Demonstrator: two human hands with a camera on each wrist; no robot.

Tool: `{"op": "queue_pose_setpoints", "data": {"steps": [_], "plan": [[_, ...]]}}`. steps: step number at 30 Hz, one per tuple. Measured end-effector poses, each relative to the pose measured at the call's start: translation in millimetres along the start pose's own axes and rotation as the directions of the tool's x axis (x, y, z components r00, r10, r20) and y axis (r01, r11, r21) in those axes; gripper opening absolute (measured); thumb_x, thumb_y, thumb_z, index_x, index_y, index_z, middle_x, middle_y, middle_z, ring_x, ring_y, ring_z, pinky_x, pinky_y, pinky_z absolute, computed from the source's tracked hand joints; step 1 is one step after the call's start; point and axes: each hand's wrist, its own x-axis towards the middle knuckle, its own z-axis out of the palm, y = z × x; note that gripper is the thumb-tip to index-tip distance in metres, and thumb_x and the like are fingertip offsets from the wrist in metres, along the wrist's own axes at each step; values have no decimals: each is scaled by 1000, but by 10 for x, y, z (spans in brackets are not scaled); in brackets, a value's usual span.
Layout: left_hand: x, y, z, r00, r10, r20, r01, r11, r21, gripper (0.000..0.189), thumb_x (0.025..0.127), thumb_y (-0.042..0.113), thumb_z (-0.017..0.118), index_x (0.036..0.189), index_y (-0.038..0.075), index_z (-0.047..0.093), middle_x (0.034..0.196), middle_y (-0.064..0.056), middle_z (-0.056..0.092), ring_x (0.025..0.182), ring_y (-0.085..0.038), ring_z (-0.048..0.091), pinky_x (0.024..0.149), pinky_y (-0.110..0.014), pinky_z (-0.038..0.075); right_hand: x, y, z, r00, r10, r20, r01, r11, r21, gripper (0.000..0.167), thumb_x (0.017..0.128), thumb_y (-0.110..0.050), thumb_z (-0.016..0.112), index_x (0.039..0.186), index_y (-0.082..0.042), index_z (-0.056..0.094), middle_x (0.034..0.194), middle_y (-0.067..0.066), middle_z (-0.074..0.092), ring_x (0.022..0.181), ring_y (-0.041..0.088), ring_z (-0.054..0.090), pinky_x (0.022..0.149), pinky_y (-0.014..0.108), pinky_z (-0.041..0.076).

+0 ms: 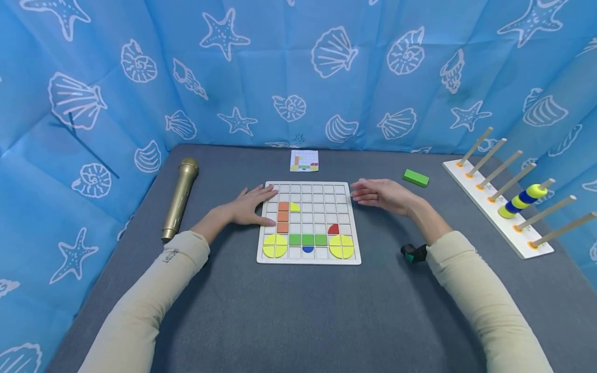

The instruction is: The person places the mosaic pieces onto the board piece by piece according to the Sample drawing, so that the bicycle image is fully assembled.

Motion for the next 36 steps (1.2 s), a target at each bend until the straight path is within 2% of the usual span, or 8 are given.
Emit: {"op": "queue_pose_setpoints", "data": {"steps": [3,6,13,16,23,31,36], "plan": [[-2,11,-5,1000,-1,2,1,1000,0,97,83,61,62,155,18,14,159,-4,4,144,-27,-2,110,-55,-5,-21,-43,-103,997,-30,-66,31,999,17,63,102,-37,43,144,9,32,128,19,50,118,24,52,104,41,35],[-6,23,-14,1000,-6,4,6,1000,-2,96,83,60,63,155,18,14,159,-4,4,144,-27,-2,110,-55,-5,-30,-65,-184,992,-42,-118,42,999,-7,62,103,-38,41,144,7,31,133,22,47,124,27,47,106,42,32],[-12,32,-20,1000,-8,7,8,1000,-4,95,84,59,63,155,18,14,159,-5,5,144,-27,-1,111,-55,-4,-5,4,-337,987,-35,-157,13,991,-134,61,104,-37,38,147,5,27,143,29,35,133,36,35,107,42,31],[-17,28,-10,1000,-6,5,6,1000,-8,96,84,59,63,155,18,15,159,-5,6,144,-27,-1,111,-55,-4,10,62,-384,985,-30,-171,-6,978,-207,60,104,-36,39,147,4,29,141,29,38,131,36,37,105,42,33],[-19,30,-19,1000,-2,0,2,1000,-11,96,84,59,63,155,17,15,159,-5,5,144,-27,-1,110,-55,-4,-35,135,-437,977,-41,-210,-41,928,-370,58,103,-36,42,142,6,37,134,29,46,122,36,47,101,42,40],[-27,47,-28,1000,3,2,-3,1000,-12,95,84,58,64,155,17,15,159,-5,5,144,-28,-1,110,-55,-4,-193,188,-498,955,-90,-282,-45,898,-437,51,102,-31,47,139,4,43,129,26,50,113,32,52,93,35,46],[-36,41,-23,1000,15,-7,-15,1000,-14,95,84,57,64,155,16,16,159,-7,6,144,-29,-1,110,-56,-4,-268,223,-528,963,-89,-253,-42,881,-471,47,101,-26,50,137,5,45,129,26,50,111,31,52,87,30,49]]}}
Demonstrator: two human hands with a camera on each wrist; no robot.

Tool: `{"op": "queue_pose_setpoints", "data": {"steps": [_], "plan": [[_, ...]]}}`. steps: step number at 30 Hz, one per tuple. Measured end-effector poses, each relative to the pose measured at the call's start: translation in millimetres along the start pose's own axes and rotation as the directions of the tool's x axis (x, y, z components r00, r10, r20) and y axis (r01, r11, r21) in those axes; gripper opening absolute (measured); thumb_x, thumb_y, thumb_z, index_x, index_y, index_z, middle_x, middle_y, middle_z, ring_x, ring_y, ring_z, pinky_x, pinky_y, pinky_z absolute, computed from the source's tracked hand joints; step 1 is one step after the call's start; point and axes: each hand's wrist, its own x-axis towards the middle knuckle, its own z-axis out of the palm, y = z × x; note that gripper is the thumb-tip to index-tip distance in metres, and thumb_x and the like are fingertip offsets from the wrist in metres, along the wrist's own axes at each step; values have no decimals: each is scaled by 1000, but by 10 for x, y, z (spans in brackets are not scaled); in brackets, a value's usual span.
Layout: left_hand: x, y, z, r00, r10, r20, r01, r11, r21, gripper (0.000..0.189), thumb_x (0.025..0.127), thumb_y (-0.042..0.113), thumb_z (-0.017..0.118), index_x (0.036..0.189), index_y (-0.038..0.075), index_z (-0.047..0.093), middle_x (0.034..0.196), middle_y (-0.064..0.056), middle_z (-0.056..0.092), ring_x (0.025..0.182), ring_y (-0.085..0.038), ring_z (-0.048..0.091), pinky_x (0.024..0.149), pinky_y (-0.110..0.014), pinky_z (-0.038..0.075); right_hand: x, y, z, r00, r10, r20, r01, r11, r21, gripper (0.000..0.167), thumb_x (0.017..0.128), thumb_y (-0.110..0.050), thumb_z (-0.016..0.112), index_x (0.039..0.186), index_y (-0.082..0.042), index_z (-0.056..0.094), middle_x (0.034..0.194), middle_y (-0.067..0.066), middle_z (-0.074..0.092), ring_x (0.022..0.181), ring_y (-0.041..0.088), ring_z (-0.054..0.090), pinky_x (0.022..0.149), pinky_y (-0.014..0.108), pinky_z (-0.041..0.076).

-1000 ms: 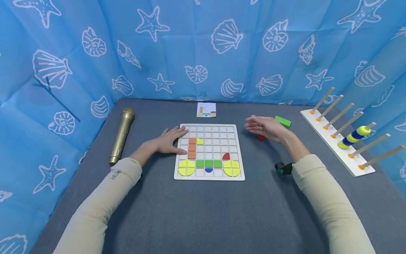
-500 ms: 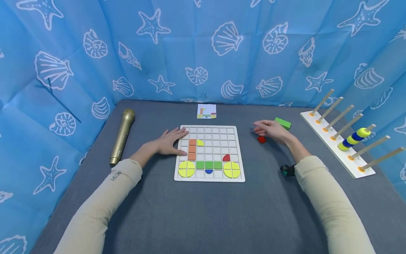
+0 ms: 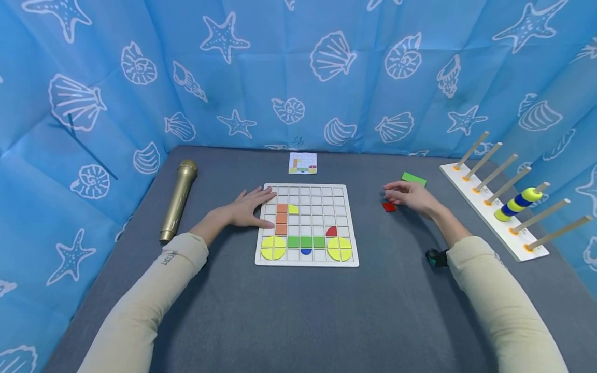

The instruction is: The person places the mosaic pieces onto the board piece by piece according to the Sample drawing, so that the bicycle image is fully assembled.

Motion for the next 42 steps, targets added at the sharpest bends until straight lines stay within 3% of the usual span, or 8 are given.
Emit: {"op": "queue_pose_setpoints", "data": {"steps": [6,13,23,32,42], "plan": [[-4,-7,-1,1000,11,-4,-11,1000,-12,95,84,57,65,155,16,16,159,-7,6,144,-29,-1,110,-56,-4,-74,46,-28,1000,-8,27,9,999,-51,43,99,-20,54,135,4,48,125,24,54,107,28,54,83,29,49],[-1,-28,5,1000,8,-3,-8,1000,-5,96,84,59,64,155,17,15,159,-6,6,144,-29,-1,110,-56,-4,-139,108,-13,990,-121,74,131,979,-154,40,91,-3,63,128,6,53,114,22,59,100,29,56,78,26,48],[-12,-7,4,1000,-14,2,14,1000,4,95,84,58,64,155,16,16,159,-7,7,144,-29,-1,111,-55,-3,-138,171,80,974,-217,64,226,939,-258,40,88,-4,69,125,6,57,114,22,59,94,29,57,76,32,47],[3,-12,5,1000,-8,-4,8,1000,2,95,84,58,64,154,16,16,159,-8,8,144,-29,0,110,-56,-3,-157,138,96,989,-151,-4,144,951,-273,29,91,-8,66,118,2,63,98,15,62,80,23,52,66,30,45],[14,-8,7,1000,-16,-2,16,1000,0,95,84,58,64,155,16,16,159,-7,8,144,-29,0,111,-55,-3,-191,10,201,992,-124,5,123,980,-154,33,96,-12,59,123,7,58,103,19,65,84,23,63,69,30,54]]}}
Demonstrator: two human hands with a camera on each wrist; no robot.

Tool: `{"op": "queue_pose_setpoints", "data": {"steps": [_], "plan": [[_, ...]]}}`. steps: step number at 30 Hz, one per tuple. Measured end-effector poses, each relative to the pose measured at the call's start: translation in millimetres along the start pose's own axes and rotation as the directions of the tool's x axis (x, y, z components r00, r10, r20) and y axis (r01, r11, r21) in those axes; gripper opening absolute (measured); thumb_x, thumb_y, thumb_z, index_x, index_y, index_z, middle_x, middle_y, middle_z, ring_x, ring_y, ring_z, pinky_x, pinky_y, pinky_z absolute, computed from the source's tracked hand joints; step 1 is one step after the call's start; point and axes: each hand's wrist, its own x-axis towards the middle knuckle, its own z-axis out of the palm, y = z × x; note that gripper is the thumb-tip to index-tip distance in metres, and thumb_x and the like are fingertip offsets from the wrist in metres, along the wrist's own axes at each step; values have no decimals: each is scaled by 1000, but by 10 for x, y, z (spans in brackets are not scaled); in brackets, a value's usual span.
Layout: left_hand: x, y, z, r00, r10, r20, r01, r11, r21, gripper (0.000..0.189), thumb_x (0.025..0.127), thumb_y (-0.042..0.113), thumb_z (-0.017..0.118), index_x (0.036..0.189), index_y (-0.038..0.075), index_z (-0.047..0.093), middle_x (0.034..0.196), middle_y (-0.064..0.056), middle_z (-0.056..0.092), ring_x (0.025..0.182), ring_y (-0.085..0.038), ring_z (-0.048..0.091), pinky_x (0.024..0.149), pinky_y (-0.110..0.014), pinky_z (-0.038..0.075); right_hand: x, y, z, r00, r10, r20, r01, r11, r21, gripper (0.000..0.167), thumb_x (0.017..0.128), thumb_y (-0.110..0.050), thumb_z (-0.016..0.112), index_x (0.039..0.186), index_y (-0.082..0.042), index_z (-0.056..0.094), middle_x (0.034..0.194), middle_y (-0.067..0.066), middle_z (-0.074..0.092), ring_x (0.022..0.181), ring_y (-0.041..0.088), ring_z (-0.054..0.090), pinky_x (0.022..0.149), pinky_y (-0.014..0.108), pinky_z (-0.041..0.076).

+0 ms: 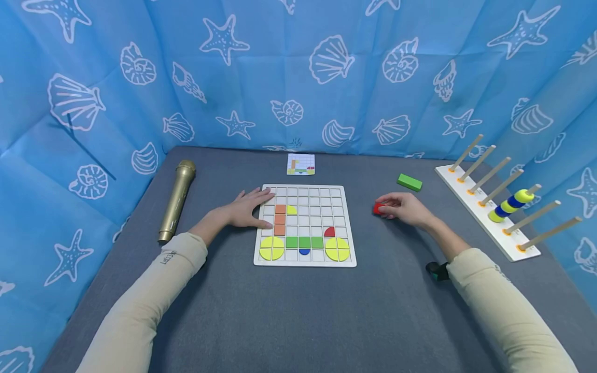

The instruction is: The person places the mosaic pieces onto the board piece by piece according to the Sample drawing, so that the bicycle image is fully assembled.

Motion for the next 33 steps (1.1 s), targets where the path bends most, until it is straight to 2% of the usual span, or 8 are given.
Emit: {"op": "queue_pose_setpoints", "data": {"steps": [8,13,17,20,28,33], "plan": [[-3,1,6,1000,0,4,0,1000,3,96,83,60,63,155,17,16,159,-7,8,144,-28,0,110,-55,-3,31,-183,139,996,-4,87,-5,996,94,30,96,-12,59,120,6,61,101,16,67,86,24,64,74,33,55],[4,6,6,1000,-7,7,7,1000,10,95,83,60,63,155,18,15,159,-6,7,144,-28,0,111,-55,-3,23,-279,251,992,41,121,-58,989,135,32,94,-17,63,119,4,64,104,15,68,87,22,65,74,33,55],[-2,6,8,1000,-13,9,13,1000,11,96,84,61,62,155,18,15,159,-6,7,144,-28,-1,111,-55,-4,12,-373,367,986,100,136,-123,978,168,35,91,-20,67,117,3,65,99,12,70,85,20,66,71,32,55],[-5,8,8,1000,-17,12,17,1000,5,95,84,60,62,155,17,15,159,-6,7,144,-28,-1,110,-55,-4,9,-436,451,981,136,140,-161,970,183,34,90,-20,69,116,2,66,95,10,71,81,19,67,69,30,54],[-5,9,12,1000,-18,11,18,1000,4,96,83,61,63,155,17,16,159,-6,7,144,-28,-1,110,-55,-4,-13,-562,605,975,169,144,-198,956,217,32,88,-16,71,113,4,66,94,13,70,72,16,65,66,28,55],[-9,8,10,1000,-20,8,20,1000,3,96,83,60,63,155,17,16,159,-6,7,144,-28,-1,110,-55,-5,-30,-602,669,983,142,114,-159,973,167,27,87,-16,73,107,2,69,91,10,70,69,16,65,64,29,55]]}}
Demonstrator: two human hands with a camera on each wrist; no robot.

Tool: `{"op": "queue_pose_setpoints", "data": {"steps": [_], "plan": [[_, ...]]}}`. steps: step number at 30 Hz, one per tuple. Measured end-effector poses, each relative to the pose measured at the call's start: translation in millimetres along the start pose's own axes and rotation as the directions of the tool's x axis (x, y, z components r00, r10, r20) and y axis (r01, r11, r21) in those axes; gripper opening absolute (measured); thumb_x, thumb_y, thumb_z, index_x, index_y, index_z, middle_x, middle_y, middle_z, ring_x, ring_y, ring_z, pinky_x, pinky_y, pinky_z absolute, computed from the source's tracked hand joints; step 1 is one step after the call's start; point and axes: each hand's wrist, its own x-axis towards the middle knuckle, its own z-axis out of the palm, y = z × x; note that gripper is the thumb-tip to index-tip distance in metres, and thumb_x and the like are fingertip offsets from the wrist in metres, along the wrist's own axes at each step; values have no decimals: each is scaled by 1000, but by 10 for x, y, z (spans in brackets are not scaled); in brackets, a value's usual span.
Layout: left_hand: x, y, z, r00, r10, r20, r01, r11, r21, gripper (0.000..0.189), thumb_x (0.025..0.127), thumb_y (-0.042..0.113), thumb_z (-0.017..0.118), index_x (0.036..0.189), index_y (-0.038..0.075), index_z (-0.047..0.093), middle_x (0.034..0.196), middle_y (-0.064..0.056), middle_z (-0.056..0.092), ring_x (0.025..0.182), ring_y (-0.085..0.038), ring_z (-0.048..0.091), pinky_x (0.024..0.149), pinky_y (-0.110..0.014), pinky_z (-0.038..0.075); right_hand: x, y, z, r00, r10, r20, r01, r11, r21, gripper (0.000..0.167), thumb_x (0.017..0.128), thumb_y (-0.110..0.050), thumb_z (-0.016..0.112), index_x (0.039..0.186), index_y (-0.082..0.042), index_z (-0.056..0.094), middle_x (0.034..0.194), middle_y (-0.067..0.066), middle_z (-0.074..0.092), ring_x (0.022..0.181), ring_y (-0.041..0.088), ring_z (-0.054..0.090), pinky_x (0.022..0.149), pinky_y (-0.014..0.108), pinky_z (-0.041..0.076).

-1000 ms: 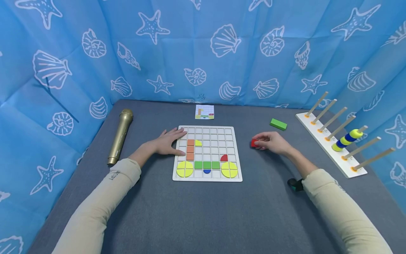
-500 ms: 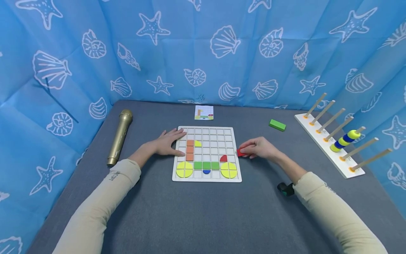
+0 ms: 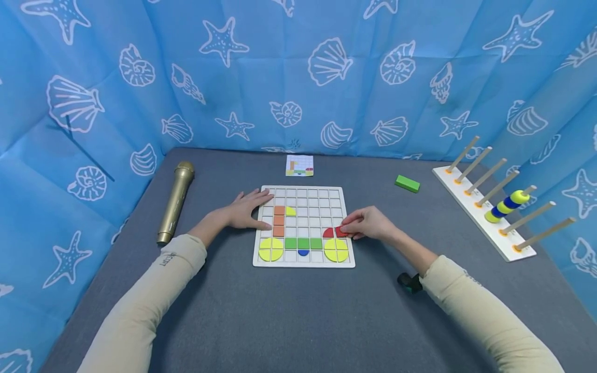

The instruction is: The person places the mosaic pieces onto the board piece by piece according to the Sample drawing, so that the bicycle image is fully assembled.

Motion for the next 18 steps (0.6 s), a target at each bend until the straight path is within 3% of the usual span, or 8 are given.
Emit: {"op": "queue_pose_setpoints", "data": {"steps": [5,11,18], "plan": [[-9,1,2,1000,10,-3,-10,1000,16,96,83,60,63,155,17,16,159,-6,7,144,-28,-1,111,-55,-4,-12,-18,53,999,-43,-14,42,997,-64,23,86,-16,74,101,0,71,86,8,69,70,18,65,66,30,55],[-5,-3,7,1000,12,-3,-11,1000,18,96,83,61,63,155,18,16,159,-6,7,144,-27,0,111,-55,-4,-17,-25,50,999,-33,-23,32,998,-55,24,89,-19,71,104,0,70,90,8,69,76,18,65,70,30,55],[-8,1,1,1000,16,-8,-16,1000,20,95,84,60,63,155,17,16,159,-6,8,144,-28,0,111,-55,-3,-35,-4,-67,998,-6,63,-2,993,122,32,96,-19,60,117,6,62,101,16,67,89,27,64,81,35,53]]}}
